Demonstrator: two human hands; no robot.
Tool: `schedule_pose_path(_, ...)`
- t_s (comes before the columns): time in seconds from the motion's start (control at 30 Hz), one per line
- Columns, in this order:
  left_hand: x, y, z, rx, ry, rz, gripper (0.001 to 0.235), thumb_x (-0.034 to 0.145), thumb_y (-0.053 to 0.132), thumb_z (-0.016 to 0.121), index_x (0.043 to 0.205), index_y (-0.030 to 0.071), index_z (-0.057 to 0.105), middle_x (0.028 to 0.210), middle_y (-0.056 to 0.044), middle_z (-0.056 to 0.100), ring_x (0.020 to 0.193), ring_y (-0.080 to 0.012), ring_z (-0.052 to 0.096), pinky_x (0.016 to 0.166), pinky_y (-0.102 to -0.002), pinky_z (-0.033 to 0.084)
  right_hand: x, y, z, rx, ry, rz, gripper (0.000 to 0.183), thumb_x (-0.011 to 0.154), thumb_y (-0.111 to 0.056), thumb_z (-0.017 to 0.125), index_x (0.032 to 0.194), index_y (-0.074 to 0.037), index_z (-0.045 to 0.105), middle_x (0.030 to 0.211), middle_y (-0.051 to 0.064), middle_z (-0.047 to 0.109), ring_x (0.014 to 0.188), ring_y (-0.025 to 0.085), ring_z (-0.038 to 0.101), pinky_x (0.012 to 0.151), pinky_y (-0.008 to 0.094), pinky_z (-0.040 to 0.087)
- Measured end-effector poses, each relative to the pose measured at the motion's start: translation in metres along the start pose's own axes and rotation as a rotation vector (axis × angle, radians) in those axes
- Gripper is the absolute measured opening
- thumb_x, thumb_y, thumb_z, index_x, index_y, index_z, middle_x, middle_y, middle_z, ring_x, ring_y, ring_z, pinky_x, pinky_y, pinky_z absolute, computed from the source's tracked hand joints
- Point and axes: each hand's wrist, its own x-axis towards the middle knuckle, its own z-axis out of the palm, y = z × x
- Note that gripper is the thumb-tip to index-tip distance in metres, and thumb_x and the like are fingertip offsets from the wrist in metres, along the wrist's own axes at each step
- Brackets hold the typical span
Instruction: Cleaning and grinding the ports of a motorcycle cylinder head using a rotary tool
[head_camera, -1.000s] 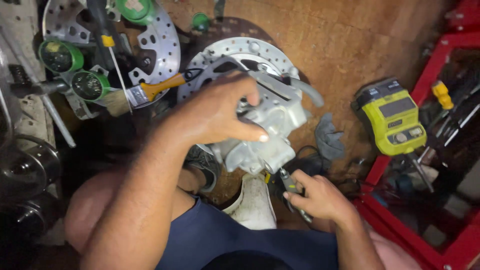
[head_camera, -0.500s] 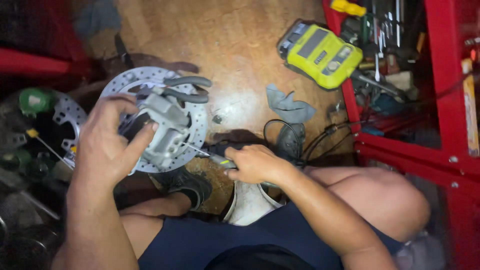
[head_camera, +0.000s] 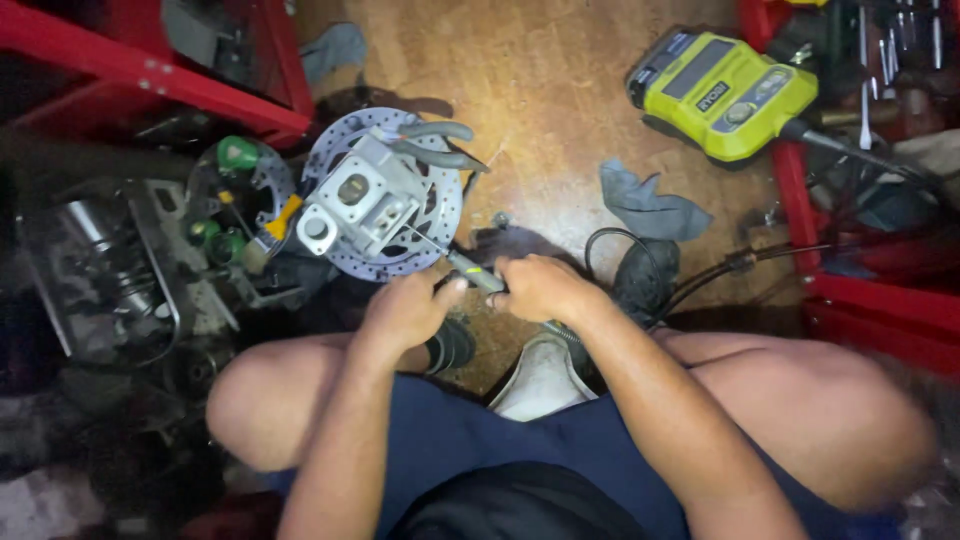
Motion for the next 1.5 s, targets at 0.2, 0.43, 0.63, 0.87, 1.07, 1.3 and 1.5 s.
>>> schedule_pose_path(0.2,0.060,-0.014,0.101,-1.292,0.222,-0.102,0.057,0.105,0.042,0.056,0.144,0.001,0.048,0.121,-0.023,0.071,0.099,-0.0302,0.076,0.079,-0.045,0.064,0.002,0.000,0.009,-0.028,0.071,-0.014,0.047,0.090,-0.042,0.063,0.122,-0.008,0.068,0.115,0.028,0.073,0.118,0.046,0.067,0.099,0.057,0.054)
schedule_pose_path(0.43,0.117,-0.029,0.164,-1.328,0.399,-0.003,0.040,0.101,0.029,0.066,0.122,-0.004,0.061,0.108,-0.022,0.059,0.105,-0.0376,0.070,0.084,-0.047,0.063,0.002,-0.003,0.015,-0.058,0.106,0.011,0.046,0.090,-0.043,0.061,0.121,-0.010,0.069,0.113,0.026,0.074,0.115,0.044,0.069,0.097,0.057,0.055)
schedule_pose_path(0.63,0.115,-0.022,0.154,-1.408,0.392,0.120,0.035,0.101,0.021,0.066,0.123,-0.005,0.063,0.099,-0.021,0.063,0.087,-0.0367,0.075,0.070,-0.046,0.067,0.004,-0.007,0.010,-0.061,0.086,0.047,0.046,0.089,-0.045,0.062,0.117,-0.009,0.069,0.112,0.026,0.074,0.116,0.044,0.068,0.098,0.057,0.054)
schedule_pose_path(0.87,0.121,-0.020,0.169,-1.280,0.477,0.085,0.028,0.100,0.024,0.069,0.115,0.001,0.068,0.100,-0.022,0.072,0.081,-0.0286,0.073,0.068,-0.040,0.064,-0.005,-0.009,-0.011,0.064,-0.018,0.086,0.047,0.091,-0.042,0.063,0.120,-0.005,0.068,0.118,0.031,0.071,0.123,0.048,0.063,0.104,0.059,0.050)
schedule_pose_path(1.07,0.087,-0.009,0.148,-1.227,0.457,0.010,0.029,0.098,0.025,0.070,0.111,0.000,0.070,0.097,-0.023,0.075,0.081,-0.0333,0.076,0.066,-0.039,0.065,0.010,0.085,-0.038,0.516,0.159,0.116,0.038,0.088,-0.026,0.074,0.112,0.003,0.070,0.091,0.028,0.073,0.074,0.033,0.077,0.063,0.042,0.064)
schedule_pose_path(1.3,0.063,0.003,0.118,-1.230,0.339,-0.029,0.030,0.097,0.022,0.068,0.116,0.000,0.070,0.101,-0.020,0.077,0.087,-0.0359,0.075,0.071,-0.043,0.065,0.032,0.307,-0.133,-0.033,1.072,0.308,0.017,0.088,-0.023,0.075,0.102,-0.013,0.075,0.094,0.016,0.070,0.098,0.038,0.070,0.087,0.051,0.056)
schedule_pose_path(1.5,0.064,-0.006,0.133,-1.215,0.348,0.028,0.027,0.097,0.019,0.066,0.118,0.003,0.070,0.098,-0.015,0.079,0.079,-0.0292,0.076,0.069,-0.043,0.064,0.028,0.456,-0.150,-0.128,0.837,0.837,0.050,0.089,-0.058,0.076,0.129,-0.030,0.064,0.123,0.010,0.063,0.120,0.036,0.062,0.102,0.050,0.049)
